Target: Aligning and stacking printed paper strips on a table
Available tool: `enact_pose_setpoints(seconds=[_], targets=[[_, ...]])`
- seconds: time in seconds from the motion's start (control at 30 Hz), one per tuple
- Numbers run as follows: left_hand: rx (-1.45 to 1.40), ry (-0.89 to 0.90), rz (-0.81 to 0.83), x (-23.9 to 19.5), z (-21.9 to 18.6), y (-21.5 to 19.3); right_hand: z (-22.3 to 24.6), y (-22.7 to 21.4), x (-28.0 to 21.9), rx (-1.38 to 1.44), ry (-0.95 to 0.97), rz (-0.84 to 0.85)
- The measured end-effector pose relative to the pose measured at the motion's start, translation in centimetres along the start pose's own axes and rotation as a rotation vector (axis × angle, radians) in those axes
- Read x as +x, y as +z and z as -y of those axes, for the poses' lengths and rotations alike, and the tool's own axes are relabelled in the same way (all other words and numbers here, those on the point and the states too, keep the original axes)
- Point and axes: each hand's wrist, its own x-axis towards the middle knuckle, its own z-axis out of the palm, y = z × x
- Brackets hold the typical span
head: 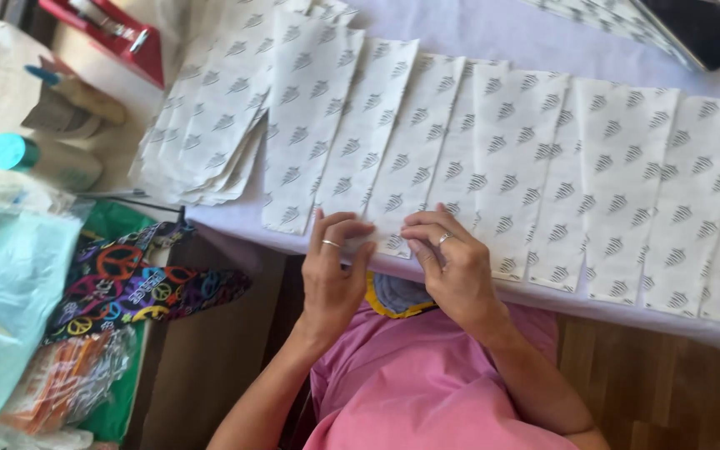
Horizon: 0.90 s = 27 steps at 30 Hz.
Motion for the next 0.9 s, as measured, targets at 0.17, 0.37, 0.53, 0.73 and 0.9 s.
enact_pose_setpoints(seconds=[0.17, 0.37, 0.53, 0.73, 0.9], targets=[[-0.027, 0.022, 0.01, -0.4, 0.7, 0.5, -1.0, 1.7, -0.5, -0.19, -0.075, -0.089], [0.013, 0.025, -0.018, -1.2, 1.3, 1.4, 0.0, 0.4, -0.1, -0.119, -0.015, 0.007], [0.058, 0.051, 0.012, -1.4, 0.8, 1.4, 0.5, 0.2, 0.0, -0.136, -0.013, 0.007], [0.11, 0.047, -0.006, -2.2, 1.8, 0.3, 0.7, 1.5, -0.2, -0.064, -0.028, -0.053], [0.219, 0.079, 0.082, -1.9, -0.2, 1.2, -1.2, 1.7, -1.6, -0.114, -0.078, -0.111]])
